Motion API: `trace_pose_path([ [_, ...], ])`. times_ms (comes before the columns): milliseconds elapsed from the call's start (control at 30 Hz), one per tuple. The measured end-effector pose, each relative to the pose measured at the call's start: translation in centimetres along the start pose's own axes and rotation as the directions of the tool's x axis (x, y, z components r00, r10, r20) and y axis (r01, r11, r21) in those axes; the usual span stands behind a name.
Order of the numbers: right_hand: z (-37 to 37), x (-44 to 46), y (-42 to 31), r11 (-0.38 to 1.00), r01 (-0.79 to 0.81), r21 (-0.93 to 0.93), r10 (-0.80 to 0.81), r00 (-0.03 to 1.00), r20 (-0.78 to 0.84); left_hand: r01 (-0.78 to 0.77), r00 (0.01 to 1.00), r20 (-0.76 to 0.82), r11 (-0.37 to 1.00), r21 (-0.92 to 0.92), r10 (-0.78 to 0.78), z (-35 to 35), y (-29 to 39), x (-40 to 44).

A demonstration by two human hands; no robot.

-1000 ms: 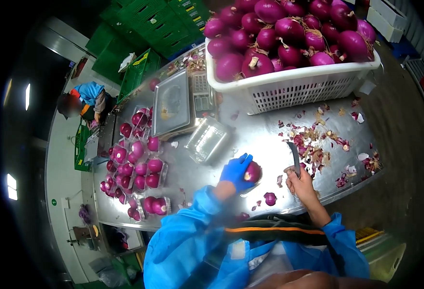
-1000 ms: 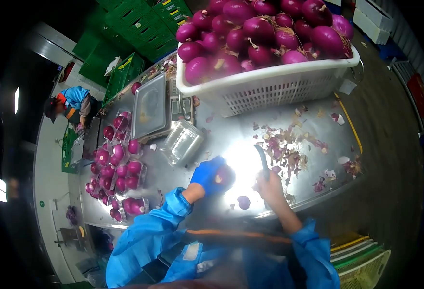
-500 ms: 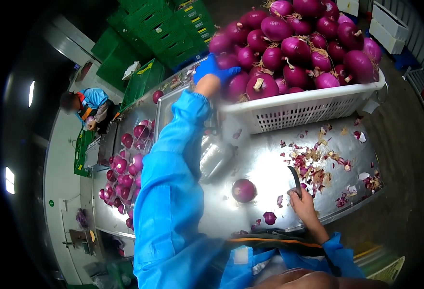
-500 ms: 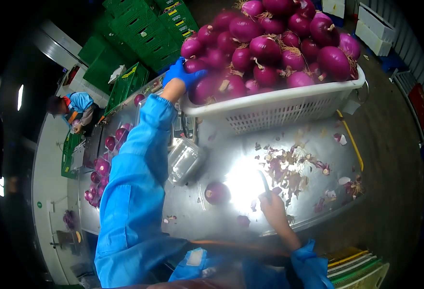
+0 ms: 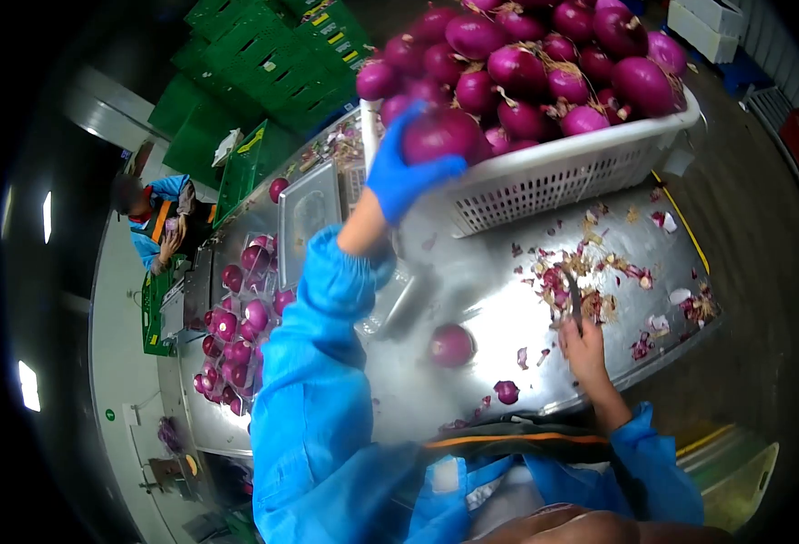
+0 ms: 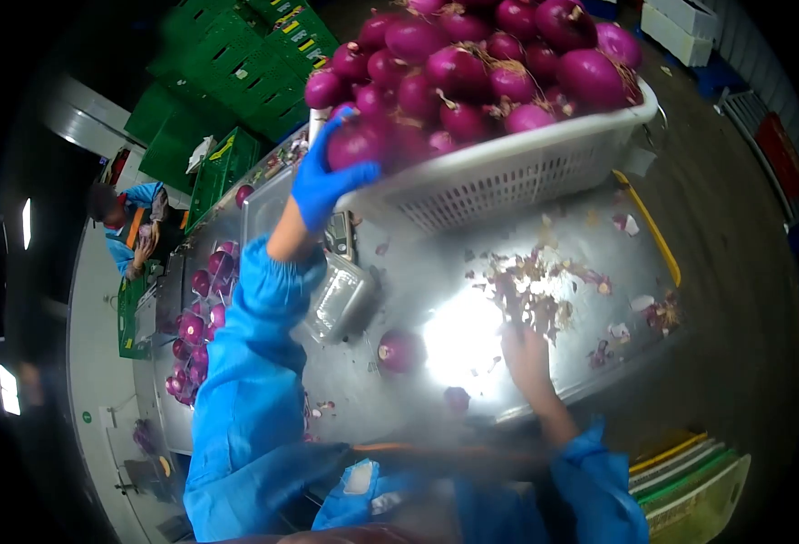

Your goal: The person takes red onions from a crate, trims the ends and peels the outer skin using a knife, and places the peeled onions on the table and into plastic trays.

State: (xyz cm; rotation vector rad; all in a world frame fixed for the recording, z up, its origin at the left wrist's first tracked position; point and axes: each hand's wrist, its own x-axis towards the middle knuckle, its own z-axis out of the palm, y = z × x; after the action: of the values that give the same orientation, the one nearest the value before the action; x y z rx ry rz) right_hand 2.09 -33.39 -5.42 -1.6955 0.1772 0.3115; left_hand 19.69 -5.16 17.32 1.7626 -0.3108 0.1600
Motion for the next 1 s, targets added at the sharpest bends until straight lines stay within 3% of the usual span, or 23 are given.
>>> trace_pose_path([
  [33, -0.2, -0.1, -1.9, 0.987, 0.047, 0.156, -0.044, 0.999, -0.022, -0.011, 0.997, 0.079, 1.000, 0.003, 0.011, 1.1, -0.9, -1.8],
  [67, -0.3, 0.1, -2.2, 0.978, 0.148, 0.149, -0.130, 0.984, -0.121, 0.169, 0.971, 0.176, 0.985, -0.019, -0.163, 2.9, 1.0, -4.4],
  [133, -1.4, -1.1, -6.1, 0.966, 0.233, 0.110, -0.218, 0.966, -0.138, 0.192, 0.942, 0.289, 0.980, -0.054, -0.168, 6.0, 0.3, -8.2],
  [200, -2.4, -1.7, -9.1, 0.888, 0.420, -0.188, -0.447, 0.883, -0.143, 0.254, 0.909, 0.359, 0.965, -0.071, -0.213, 7.6, -2.1, -11.1],
  [267, -3.3, -1.9, -10.0, 0.627, 0.613, -0.480, -0.723, 0.688, -0.066, 0.350, 0.892, 0.351, 0.926, -0.142, -0.284, 9.3, -2.8, -13.6],
  [367, -3.9, -3.6, -11.2, 0.506, 0.577, -0.641, -0.720, 0.692, 0.055, 0.405, 0.877, 0.352, 0.897, -0.178, -0.326, 11.0, -3.4, -16.0],
  [467, -4.0, -4.3, -10.8, 0.429, 0.547, -0.718, -0.722, 0.686, 0.091, 0.324, 0.889, 0.383, 0.936, -0.135, -0.252, 11.8, -3.8, -17.5],
  [500, -3.8, -4.1, -10.4, 0.375, 0.545, -0.749, -0.764, 0.640, 0.084, 0.371, 0.862, 0.422, 0.917, -0.148, -0.281, 11.9, -3.5, -17.7],
  [633, -4.2, -4.4, -8.7, 0.409, 0.544, -0.733, -0.724, 0.682, 0.102, 0.397, 0.847, 0.446, 0.903, -0.167, -0.290, 12.2, -2.8, -18.2],
  [733, -5.1, -4.7, -7.1, 0.516, 0.507, -0.690, -0.683, 0.730, 0.025, 0.412, 0.851, 0.430, 0.891, -0.193, -0.301, 12.1, -2.7, -18.3],
  [767, -5.2, -5.3, -6.8, 0.552, 0.458, -0.697, -0.611, 0.791, 0.036, 0.398, 0.860, 0.419, 0.898, -0.189, -0.293, 12.3, -2.7, -18.2],
  [867, -4.7, -5.2, -5.9, 0.582, 0.552, -0.597, -0.692, 0.722, -0.007, 0.318, 0.888, 0.395, 0.934, -0.160, -0.235, 13.1, -2.9, -18.4],
  [900, -4.5, -5.4, -6.3, 0.739, 0.483, -0.470, -0.560, 0.828, -0.030, 0.282, 0.899, 0.387, 0.948, -0.149, -0.206, 13.4, -3.0, -18.4],
  [933, -4.3, -5.3, -6.8, 0.826, 0.481, -0.294, -0.518, 0.854, -0.057, 0.203, 0.910, 0.381, 0.977, -0.068, -0.162, 13.5, -3.1, -18.3],
  [1000, -4.1, -5.0, -8.0, 0.900, 0.426, 0.086, -0.420, 0.904, -0.082, 0.037, 0.922, 0.381, 0.995, 0.094, -0.070, 13.7, -3.1, -18.1],
])
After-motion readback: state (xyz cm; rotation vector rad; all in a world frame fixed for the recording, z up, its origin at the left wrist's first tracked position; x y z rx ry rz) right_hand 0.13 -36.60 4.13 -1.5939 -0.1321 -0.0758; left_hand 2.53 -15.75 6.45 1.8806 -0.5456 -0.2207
